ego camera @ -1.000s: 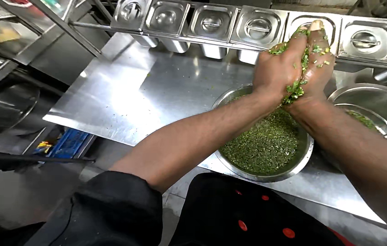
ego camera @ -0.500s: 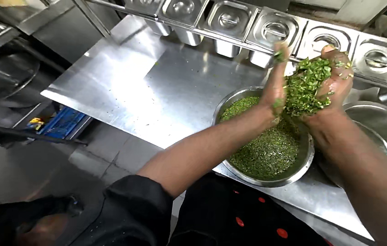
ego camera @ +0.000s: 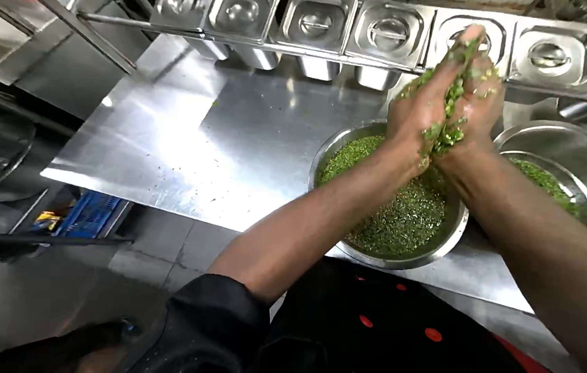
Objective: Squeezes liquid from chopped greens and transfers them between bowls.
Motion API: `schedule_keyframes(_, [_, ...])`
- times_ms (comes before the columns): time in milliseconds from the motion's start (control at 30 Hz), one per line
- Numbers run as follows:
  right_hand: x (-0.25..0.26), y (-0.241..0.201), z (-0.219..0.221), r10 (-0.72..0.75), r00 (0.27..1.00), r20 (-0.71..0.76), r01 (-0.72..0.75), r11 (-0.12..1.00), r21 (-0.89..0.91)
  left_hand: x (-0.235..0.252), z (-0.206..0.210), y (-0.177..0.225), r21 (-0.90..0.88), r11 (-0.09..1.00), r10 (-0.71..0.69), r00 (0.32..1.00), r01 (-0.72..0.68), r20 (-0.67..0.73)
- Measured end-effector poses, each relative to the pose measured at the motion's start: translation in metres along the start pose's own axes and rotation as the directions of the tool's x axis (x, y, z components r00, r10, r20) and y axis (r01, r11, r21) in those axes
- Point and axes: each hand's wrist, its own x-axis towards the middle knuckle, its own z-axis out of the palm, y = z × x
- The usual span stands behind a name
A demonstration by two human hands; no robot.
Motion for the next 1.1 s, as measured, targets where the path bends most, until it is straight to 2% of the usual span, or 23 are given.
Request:
schedule_keyframes(167, [0.009,-0.007,0.008,0.024,0.998,-0.065,-0.012,0.982,0.19,0.007,0.005,0.011,0.024,0.999,0.037,0.999,-0.036,-0.039])
schedule_keyframes(233, [0.009,-0.007,0.005,-0.032,0.999,-0.029,0.033,0.999,0.005,0.007,0.006,0.013,-0.003,0.998,0.057,0.997,-0.057,-0.044])
schedule_keyframes(300, [0.006,-0.01,0.007,-0.061,0.998,-0.014,0.057,0.981,-0.187,0.009,0.002,0.013,0.047,0.995,0.094,0.994,-0.091,-0.062])
schedule_keyframes(333, [0.005,-0.011,0.008,-0.066,0.997,-0.027,0.058,0.974,-0.22,0.008,0.001,0.013,0.089,0.991,0.104,0.992,-0.098,-0.072])
schedule_keyframes(400, [0.002,-0.016,0.011,-0.047,0.996,-0.069,0.036,0.988,-0.151,0.008,-0.001,0.013,0.15,0.982,0.128,0.988,-0.115,-0.081])
schedule_keyframes(467, [0.002,-0.014,0.014,-0.067,0.994,-0.082,0.057,0.991,-0.123,0.01,-0.003,0.011,0.129,0.983,0.142,0.985,-0.129,-0.094])
schedule_keyframes(567, [0.001,-0.003,0.013,-0.164,0.986,0.015,0.151,0.867,-0.475,0.013,-0.007,0.006,0.082,0.989,0.13,0.988,-0.122,-0.089])
schedule_keyframes(600, [0.0,0.005,0.015,-0.132,0.991,0.018,0.125,0.881,-0.457,0.013,-0.011,0.002,0.066,0.992,0.117,0.99,-0.112,-0.082])
schedule_keyframes(667, [-0.003,0.024,0.019,0.037,0.998,-0.043,-0.042,0.993,-0.108,0.013,-0.021,-0.012,0.066,0.992,0.109,0.993,-0.106,-0.053])
schedule_keyframes(700, [-0.003,0.031,0.021,0.113,0.993,-0.034,-0.113,0.993,0.025,0.015,-0.025,-0.015,0.081,0.992,0.102,0.993,-0.098,-0.054])
schedule_keyframes(767, [-0.006,0.039,0.02,0.192,0.981,-0.003,-0.191,0.979,0.077,0.016,-0.032,-0.02,0.101,0.991,0.098,0.993,-0.092,-0.058])
schedule_keyframes(900, [0.0,0.026,0.02,0.319,0.948,-0.002,-0.317,0.941,0.115,0.017,-0.032,-0.019,0.068,0.979,0.187,0.98,-0.191,0.062])
schedule_keyframes(1000, [0.003,0.015,0.021,0.302,0.953,-0.007,-0.296,0.941,0.164,0.012,-0.027,-0.009,-0.054,0.981,0.194,0.972,-0.188,0.133])
schedule_keyframes(1100, [0.004,0.002,0.023,0.121,0.993,-0.014,-0.114,0.966,0.231,0.003,-0.017,0.007,-0.159,0.97,0.204,0.97,-0.183,0.131])
